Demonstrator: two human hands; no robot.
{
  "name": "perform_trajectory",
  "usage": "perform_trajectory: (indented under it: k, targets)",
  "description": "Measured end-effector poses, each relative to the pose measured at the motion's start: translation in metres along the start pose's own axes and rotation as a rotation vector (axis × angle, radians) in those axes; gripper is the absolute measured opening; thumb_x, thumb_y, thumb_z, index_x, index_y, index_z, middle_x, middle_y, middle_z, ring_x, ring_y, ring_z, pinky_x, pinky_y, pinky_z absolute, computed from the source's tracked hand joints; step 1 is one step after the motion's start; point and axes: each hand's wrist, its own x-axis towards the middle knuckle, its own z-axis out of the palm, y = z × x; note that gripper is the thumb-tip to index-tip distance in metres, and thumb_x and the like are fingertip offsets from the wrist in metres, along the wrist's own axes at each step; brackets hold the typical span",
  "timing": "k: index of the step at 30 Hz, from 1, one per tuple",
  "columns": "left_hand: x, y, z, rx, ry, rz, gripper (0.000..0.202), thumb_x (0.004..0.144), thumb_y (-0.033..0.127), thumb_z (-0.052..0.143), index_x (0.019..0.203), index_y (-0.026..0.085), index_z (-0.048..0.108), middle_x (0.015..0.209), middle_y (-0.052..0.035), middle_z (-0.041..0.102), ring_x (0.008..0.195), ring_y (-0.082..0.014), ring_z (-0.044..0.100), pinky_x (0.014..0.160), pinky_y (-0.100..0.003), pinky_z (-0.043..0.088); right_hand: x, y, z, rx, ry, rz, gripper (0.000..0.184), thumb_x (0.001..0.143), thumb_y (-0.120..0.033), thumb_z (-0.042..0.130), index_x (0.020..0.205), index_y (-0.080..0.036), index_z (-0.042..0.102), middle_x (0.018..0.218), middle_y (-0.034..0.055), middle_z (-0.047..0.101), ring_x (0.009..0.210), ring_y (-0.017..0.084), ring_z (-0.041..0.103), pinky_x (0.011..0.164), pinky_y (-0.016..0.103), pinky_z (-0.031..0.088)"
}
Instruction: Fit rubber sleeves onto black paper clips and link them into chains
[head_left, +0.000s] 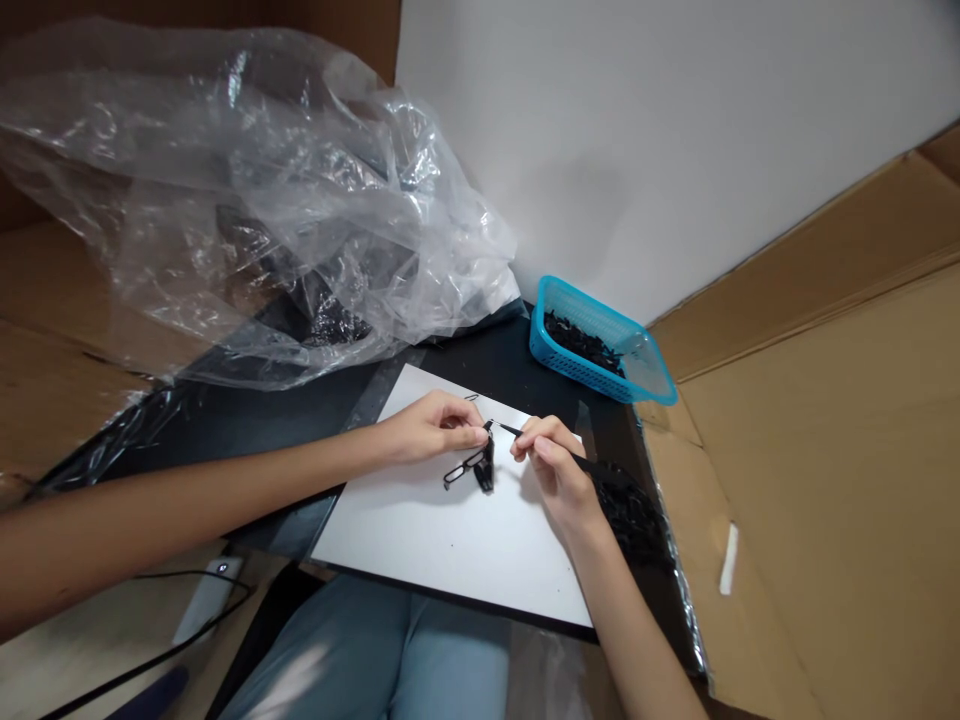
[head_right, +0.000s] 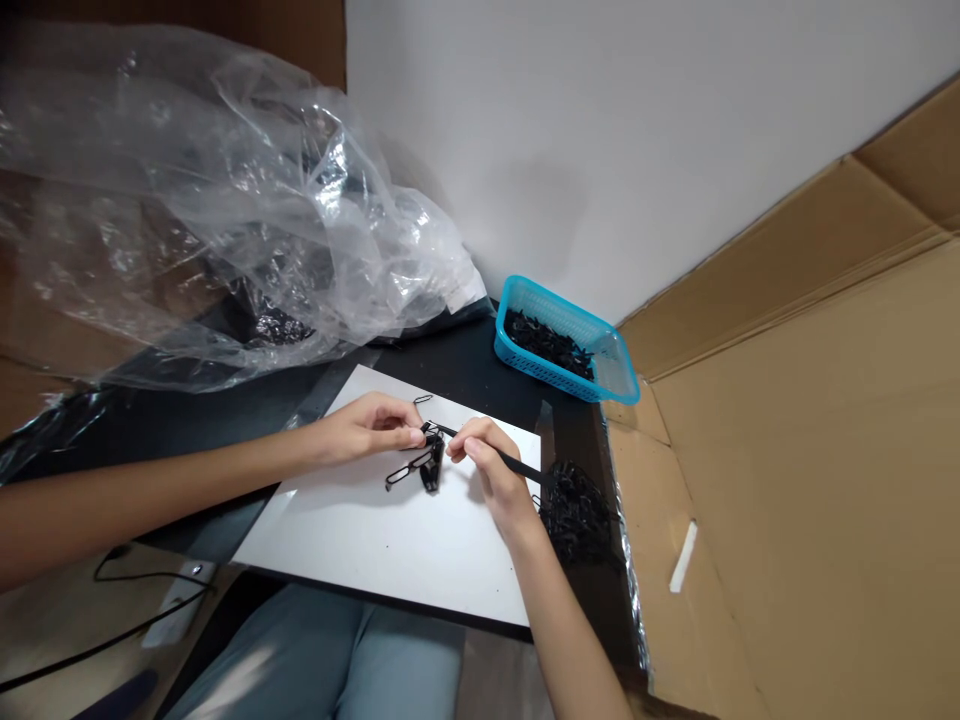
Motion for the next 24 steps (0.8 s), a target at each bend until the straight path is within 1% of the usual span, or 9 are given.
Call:
perform_trajectory:
  k: [8,12,14,17,19,20,22,24]
  targets:
    - [0.000,0.001,0.001,0.016,0.006,-0.007,0.035,0.073,0.044,0.069,0.068,0.011,0.059,0.058,0.0036,0.049,0.057,-0.0082,0.042,0.054,-0.020,0.032,0.000,0.003,-0.001,0.002,-0.023,-0.032,0.017,0.080,-0.023,0.053,0.071,-0.022,0.066,0.068,0.0003,0.057,0.066,0.015,0.053,0.063,0.028,0.042]
    - [0.000,0.001,0.001,0.057,0.000,-0.008,0.032,0.075,0.042,0.065,0.069,0.011,0.060,0.059,0.0029,0.050,0.056,-0.0091,0.044,0.054,-0.021,0.033,-0.002,0.002,-0.003,-0.075,-0.029,-0.096,0.019,0.081,-0.022,0.048,0.069,-0.022,0.063,0.065,0.0001,0.055,0.065,0.016,0.052,0.060,0.028,0.040]
    - [-0.001,0.003,0.000,0.139,0.043,0.007,0.028,0.078,0.039,0.061,0.073,0.012,0.061,0.062,0.0012,0.053,0.058,-0.0103,0.047,0.055,-0.022,0.035,-0.002,-0.001,-0.008,-0.226,0.005,-0.171,0.019,0.083,-0.020,0.046,0.071,-0.022,0.061,0.066,0.0000,0.055,0.065,0.016,0.052,0.059,0.029,0.039]
    - [0.000,0.005,-0.003,0.323,0.192,0.054,0.022,0.081,0.033,0.057,0.084,0.012,0.061,0.070,-0.0019,0.059,0.065,-0.0129,0.053,0.059,-0.023,0.039,0.000,-0.004,-0.023,-0.676,0.073,-0.300,0.018,0.085,-0.017,0.046,0.073,-0.021,0.058,0.070,0.0009,0.055,0.068,0.017,0.051,0.062,0.031,0.037]
    - [0.001,0.004,-0.006,0.412,0.261,0.076,0.019,0.082,0.029,0.056,0.089,0.012,0.060,0.073,-0.0028,0.061,0.068,-0.0138,0.056,0.062,-0.024,0.042,0.002,0.000,-0.033,-0.970,0.049,-0.372,0.016,0.083,-0.015,0.048,0.071,-0.021,0.056,0.070,0.0020,0.053,0.068,0.019,0.048,0.064,0.033,0.034]
    - [0.002,0.003,-0.007,0.438,0.269,0.082,0.017,0.082,0.028,0.056,0.089,0.013,0.060,0.072,-0.0028,0.061,0.068,-0.0140,0.057,0.062,-0.024,0.043,0.003,0.004,-0.037,-1.059,0.007,-0.398,0.016,0.082,-0.014,0.049,0.069,-0.022,0.055,0.069,0.0025,0.052,0.068,0.020,0.046,0.065,0.034,0.034]
    - [0.003,0.000,-0.009,0.462,0.258,0.085,0.015,0.082,0.026,0.056,0.088,0.013,0.059,0.071,-0.0024,0.061,0.067,-0.0140,0.057,0.062,-0.024,0.044,0.003,0.012,-0.040,-1.125,-0.096,-0.400,0.016,0.080,-0.013,0.050,0.068,-0.023,0.054,0.067,0.0033,0.051,0.067,0.021,0.043,0.065,0.035,0.033]
    - [0.004,-0.003,-0.010,0.474,0.245,0.084,0.014,0.082,0.025,0.056,0.087,0.013,0.059,0.070,-0.0017,0.060,0.065,-0.0140,0.057,0.060,-0.024,0.043,0.000,0.019,-0.037,-1.093,-0.157,-0.374,0.016,0.080,-0.013,0.050,0.068,-0.023,0.055,0.068,0.0036,0.051,0.068,0.021,0.044,0.065,0.035,0.034]
